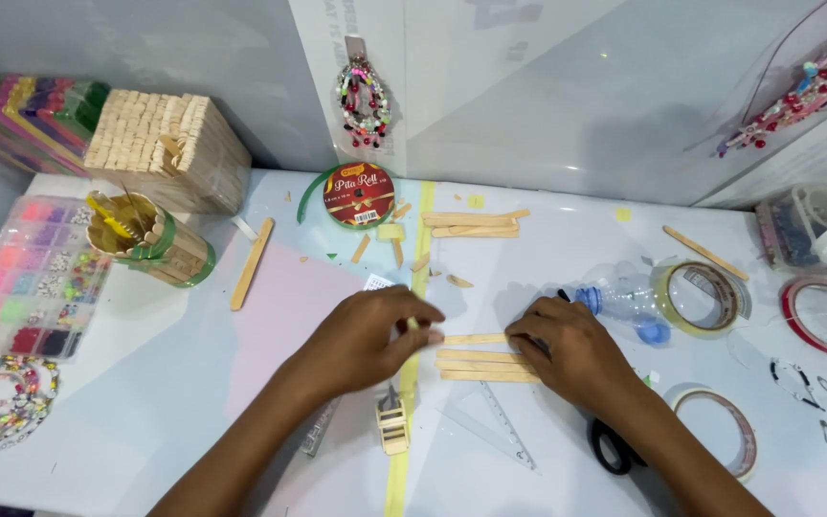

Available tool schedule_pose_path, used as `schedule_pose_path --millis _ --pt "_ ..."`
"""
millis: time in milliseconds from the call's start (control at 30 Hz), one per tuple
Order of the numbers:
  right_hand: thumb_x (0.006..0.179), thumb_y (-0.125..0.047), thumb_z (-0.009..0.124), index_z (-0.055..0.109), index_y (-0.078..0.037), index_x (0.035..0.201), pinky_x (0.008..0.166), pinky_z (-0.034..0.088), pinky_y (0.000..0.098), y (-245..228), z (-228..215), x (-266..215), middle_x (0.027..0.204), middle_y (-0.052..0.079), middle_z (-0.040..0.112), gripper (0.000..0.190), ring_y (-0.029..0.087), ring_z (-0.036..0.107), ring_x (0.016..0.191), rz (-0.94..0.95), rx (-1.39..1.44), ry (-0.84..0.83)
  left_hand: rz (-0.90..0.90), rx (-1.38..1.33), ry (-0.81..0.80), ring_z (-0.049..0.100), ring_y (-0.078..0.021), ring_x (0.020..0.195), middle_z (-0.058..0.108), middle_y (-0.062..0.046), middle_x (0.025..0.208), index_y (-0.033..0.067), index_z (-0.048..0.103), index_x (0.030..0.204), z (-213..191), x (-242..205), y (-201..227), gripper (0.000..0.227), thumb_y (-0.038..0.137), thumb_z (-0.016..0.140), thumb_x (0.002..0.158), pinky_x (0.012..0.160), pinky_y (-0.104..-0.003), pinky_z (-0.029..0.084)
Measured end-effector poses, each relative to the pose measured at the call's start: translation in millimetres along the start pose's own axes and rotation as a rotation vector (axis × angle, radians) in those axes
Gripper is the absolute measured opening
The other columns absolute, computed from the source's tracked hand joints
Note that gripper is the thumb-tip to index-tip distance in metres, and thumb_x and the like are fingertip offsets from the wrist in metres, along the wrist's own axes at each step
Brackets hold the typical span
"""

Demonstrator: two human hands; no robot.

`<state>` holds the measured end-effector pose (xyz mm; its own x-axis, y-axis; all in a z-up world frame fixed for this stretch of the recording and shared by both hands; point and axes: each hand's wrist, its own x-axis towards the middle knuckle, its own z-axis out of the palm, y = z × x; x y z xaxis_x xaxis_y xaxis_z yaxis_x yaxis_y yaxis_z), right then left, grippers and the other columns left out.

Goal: Measuring, marking, and cutting wooden sticks for a handicraft project using a ruler, pencil, and scissors.

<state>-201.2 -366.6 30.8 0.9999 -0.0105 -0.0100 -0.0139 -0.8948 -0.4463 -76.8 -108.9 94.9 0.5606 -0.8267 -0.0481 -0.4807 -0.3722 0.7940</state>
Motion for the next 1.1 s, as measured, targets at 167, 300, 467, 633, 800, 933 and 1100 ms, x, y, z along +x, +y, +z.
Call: schedule_pose_path --millis 167,300,467,633,800,933,1100 --pt "0.088 -0.014 0.072 0.079 -0.012 0.096 0.082 0.048 0.0351 14 11 -7 0.085 -0.001 0.071 0.011 0.016 0.067 0.082 -0.150 0.092 0.105 0.018 0.210 -0.127 0.067 -0.0280 0.101 0.072 -0.004 0.112 0.0167 0.075 0.122 11 -50 -20 0.078 0.069 0.085 0.064 0.084 -0.042 0.051" --pt "0.090 -0.017 0.072 0.079 -0.013 0.099 0.084 0.049 0.0363 17 13 -8 0.090 -0.001 0.072 0.012 0.016 0.067 0.087 -0.139 0.120 0.092 0.029 0.287 -0.049 0.064 -0.0329 0.096 0.070 -0.006 0.109 0.0169 0.075 0.119 34 -71 -38 0.069 0.054 0.096 0.065 0.085 -0.045 0.048" --pt "0.090 -0.024 0.071 0.080 -0.015 0.106 0.088 0.051 0.0355 21 16 -10 0.094 -0.003 0.073 0.020 0.016 0.069 0.090 -0.063 0.109 0.062 0.037 0.129 0.086 0.070 -0.0225 0.081 0.075 0.001 0.090 0.0149 0.080 0.101 37 -71 -42 0.029 0.039 0.077 0.086 0.074 -0.037 0.052" --pt "0.089 -0.029 0.072 0.074 -0.013 0.117 0.090 0.050 0.0360 -9 8 -12 0.104 0.001 0.072 0.032 0.019 0.068 0.098 -0.108 0.159 0.168 -0.342 -0.294 0.381 0.066 -0.0089 0.077 0.080 0.003 0.088 0.0112 0.085 0.098 25 -46 -16 0.027 0.028 0.088 0.076 0.071 -0.024 0.052" --pt "0.068 -0.045 0.091 0.053 -0.026 0.147 0.087 0.059 0.0317 -60 8 -10 0.115 -0.001 0.074 0.089 0.015 0.072 0.093 0.125 0.337 0.032 -0.442 -0.703 0.530 0.068 -0.0068 0.072 0.080 -0.003 0.080 0.0027 0.084 0.088 34 -21 -5 0.017 0.013 0.091 0.075 0.065 -0.021 0.055" --pt "0.073 -0.020 0.089 0.067 -0.019 0.133 0.077 0.063 0.0260 -94 9 2 0.094 0.002 0.080 0.064 0.012 0.074 0.078 0.254 0.648 0.140 -0.418 -0.729 0.496 0.074 -0.0084 0.075 0.083 -0.004 0.083 0.0041 0.083 0.090 41 -18 8 0.021 0.019 0.088 0.076 0.069 -0.021 0.058" --pt "0.084 -0.015 0.078 0.073 -0.010 0.128 0.074 0.058 0.0253 -99 4 21 0.083 0.003 0.080 0.044 0.010 0.068 0.075 0.298 0.773 0.197 -0.329 -0.817 0.564 0.075 -0.0109 0.080 0.080 -0.005 0.084 0.0034 0.079 0.087 44 -19 1 0.020 0.019 0.087 0.078 0.074 -0.023 0.062"
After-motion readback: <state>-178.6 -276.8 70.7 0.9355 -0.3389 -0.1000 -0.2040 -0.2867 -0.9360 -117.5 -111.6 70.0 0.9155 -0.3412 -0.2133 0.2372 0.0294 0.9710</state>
